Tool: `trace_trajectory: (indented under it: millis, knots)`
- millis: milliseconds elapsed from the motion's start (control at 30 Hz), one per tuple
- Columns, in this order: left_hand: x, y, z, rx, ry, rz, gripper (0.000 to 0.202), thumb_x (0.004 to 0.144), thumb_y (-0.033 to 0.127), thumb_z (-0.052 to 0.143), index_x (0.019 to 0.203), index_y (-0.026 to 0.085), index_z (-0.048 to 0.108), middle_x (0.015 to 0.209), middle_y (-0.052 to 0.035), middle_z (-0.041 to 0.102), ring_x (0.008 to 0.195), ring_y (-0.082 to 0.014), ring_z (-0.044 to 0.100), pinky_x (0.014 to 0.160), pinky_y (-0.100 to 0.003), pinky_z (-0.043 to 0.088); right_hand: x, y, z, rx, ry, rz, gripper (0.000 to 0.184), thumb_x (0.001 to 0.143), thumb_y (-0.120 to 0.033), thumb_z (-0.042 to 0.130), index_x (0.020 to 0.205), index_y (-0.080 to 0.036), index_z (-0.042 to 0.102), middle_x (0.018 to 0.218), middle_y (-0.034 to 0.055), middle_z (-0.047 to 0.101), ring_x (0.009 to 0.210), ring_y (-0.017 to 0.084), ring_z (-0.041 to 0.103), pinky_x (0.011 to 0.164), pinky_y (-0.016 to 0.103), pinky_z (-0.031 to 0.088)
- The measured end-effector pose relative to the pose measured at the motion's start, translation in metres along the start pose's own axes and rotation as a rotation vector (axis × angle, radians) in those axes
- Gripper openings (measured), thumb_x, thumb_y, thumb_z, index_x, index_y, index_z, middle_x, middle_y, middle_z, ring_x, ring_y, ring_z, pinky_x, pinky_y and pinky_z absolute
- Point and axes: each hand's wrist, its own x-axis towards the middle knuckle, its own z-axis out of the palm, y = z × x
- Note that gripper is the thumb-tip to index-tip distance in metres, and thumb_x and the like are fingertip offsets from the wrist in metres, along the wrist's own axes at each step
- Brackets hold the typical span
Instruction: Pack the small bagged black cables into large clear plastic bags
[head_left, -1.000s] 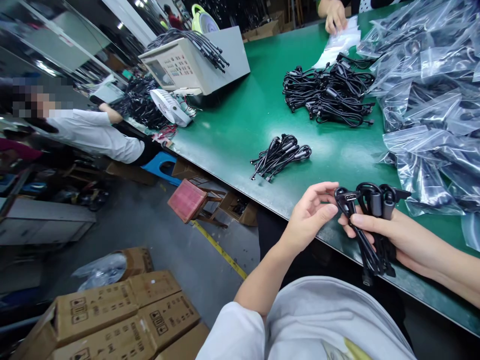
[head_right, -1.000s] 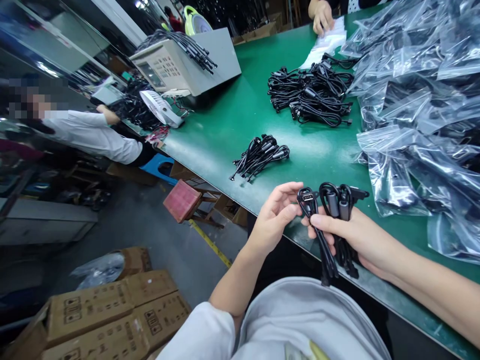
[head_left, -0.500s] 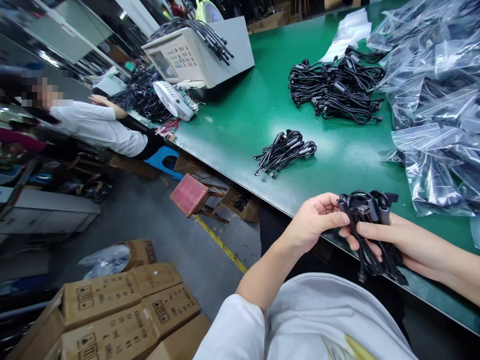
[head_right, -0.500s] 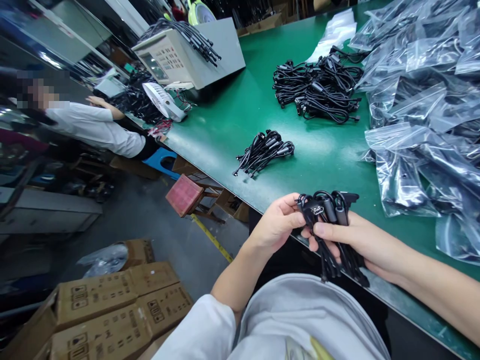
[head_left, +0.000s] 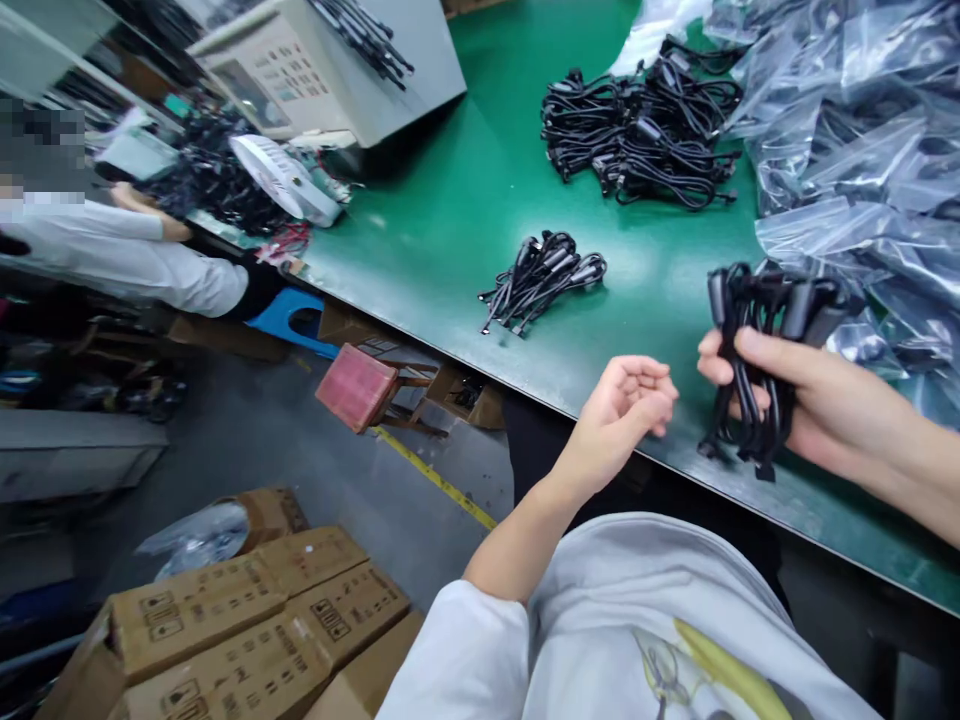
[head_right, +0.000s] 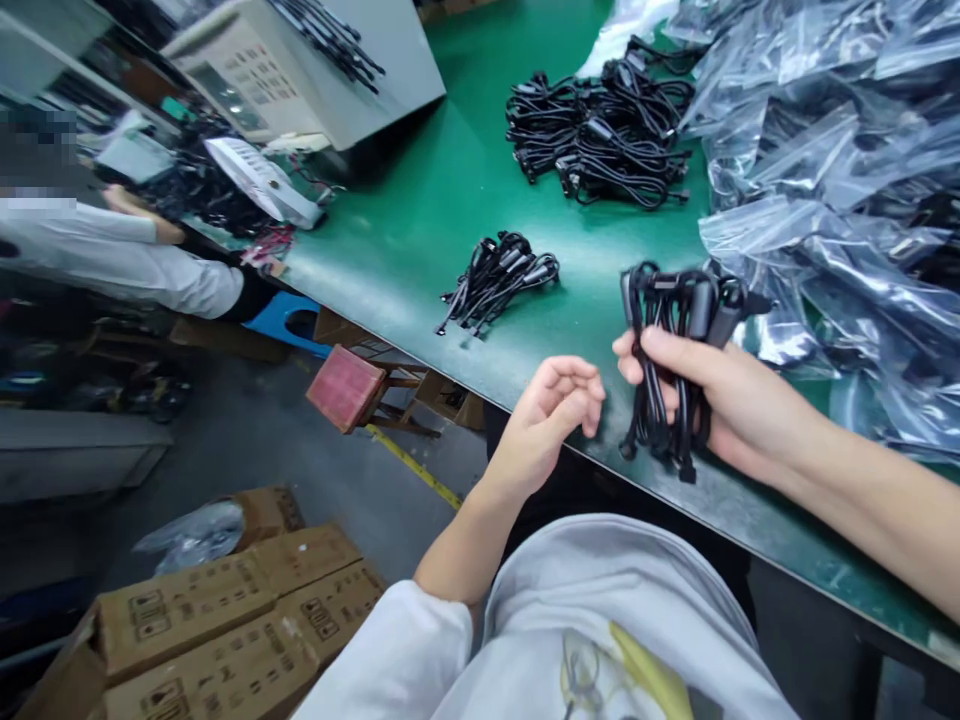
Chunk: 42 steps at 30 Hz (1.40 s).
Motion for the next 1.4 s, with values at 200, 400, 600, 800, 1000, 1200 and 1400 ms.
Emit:
trace_trajectory:
  millis: [200,400,600,800,1000,1200,1400]
  knots:
    - [-0.014,-0.006,0.012,0.297,-0.065,-0.021,0.035,0.083,0.041,0.077,0.104,0.018,0.063,0.086,-0.0024,0.069,0.078,-0.0112,0.064,0.078,-0.025,0.052,0.003,-0.014,-0.005,0.109,0.066,-0.080,0.030,0.079,-0.043,0.080,0.095,-0.020,0.071,0.077,-0.0046,0.060,0.050,0.002,0.042,0.046,0.011,0.042]
    - [-0.009,-0.005,0.014,0.451,0.010,0.027,0.034,0.085,0.045,0.072,0.103,0.018,0.066,0.089,-0.0034,0.071,0.075,-0.0119,0.066,0.074,-0.025,0.054,0.002,-0.009,-0.004,0.086,0.057,-0.105,0.035,0.075,-0.049,0.082,0.093,-0.021,0.071,0.076,-0.0040,0.059,0.053,0.005,0.049,0.046,0.015,0.046]
    - [-0.009,-0.008,0.011,0.478,0.007,0.074,0.031,0.086,0.042,0.073,0.103,0.017,0.066,0.090,-0.0037,0.072,0.077,-0.0115,0.067,0.074,-0.024,0.055,0.003,-0.009,-0.003,0.066,0.055,-0.115,0.034,0.074,-0.049,0.083,0.091,-0.022,0.072,0.075,-0.0038,0.059,0.054,0.006,0.050,0.048,0.017,0.046]
    - [-0.007,-0.003,0.005,0.589,-0.094,0.160,0.025,0.090,0.039,0.069,0.102,0.017,0.067,0.090,-0.0034,0.073,0.079,-0.0114,0.068,0.075,-0.022,0.055,0.003,-0.010,-0.007,-0.107,0.082,-0.237,0.036,0.068,-0.050,0.086,0.090,-0.024,0.074,0.065,-0.0044,0.057,0.058,0.008,0.049,0.054,0.017,0.045]
    - [0.018,0.043,-0.058,1.030,0.305,0.557,0.021,0.097,0.033,0.059,0.112,0.019,0.065,0.102,-0.0057,0.070,0.090,-0.0139,0.066,0.085,-0.027,0.053,0.007,-0.006,-0.016,-0.195,0.121,-0.181,0.038,0.063,-0.051,0.088,0.087,-0.024,0.076,0.080,0.0019,0.069,0.082,0.015,0.067,0.067,0.016,0.056]
    - [0.052,0.059,-0.114,1.632,0.476,0.482,0.028,0.096,0.029,0.058,0.122,0.020,0.062,0.122,-0.0124,0.063,0.113,-0.0263,0.057,0.100,-0.041,0.048,0.015,-0.002,-0.005,0.246,0.146,-0.038,0.026,0.074,-0.040,0.085,0.084,-0.020,0.071,0.089,0.0015,0.067,0.080,0.015,0.070,0.079,0.028,0.065]
    - [0.066,0.035,-0.119,1.743,0.514,0.402,0.031,0.098,0.027,0.050,0.127,0.019,0.059,0.125,-0.0142,0.061,0.116,-0.0288,0.054,0.101,-0.043,0.045,0.018,-0.003,-0.008,0.362,0.085,-0.064,0.026,0.083,-0.037,0.080,0.085,-0.016,0.065,0.079,-0.0034,0.059,0.072,0.007,0.061,0.083,0.025,0.060]
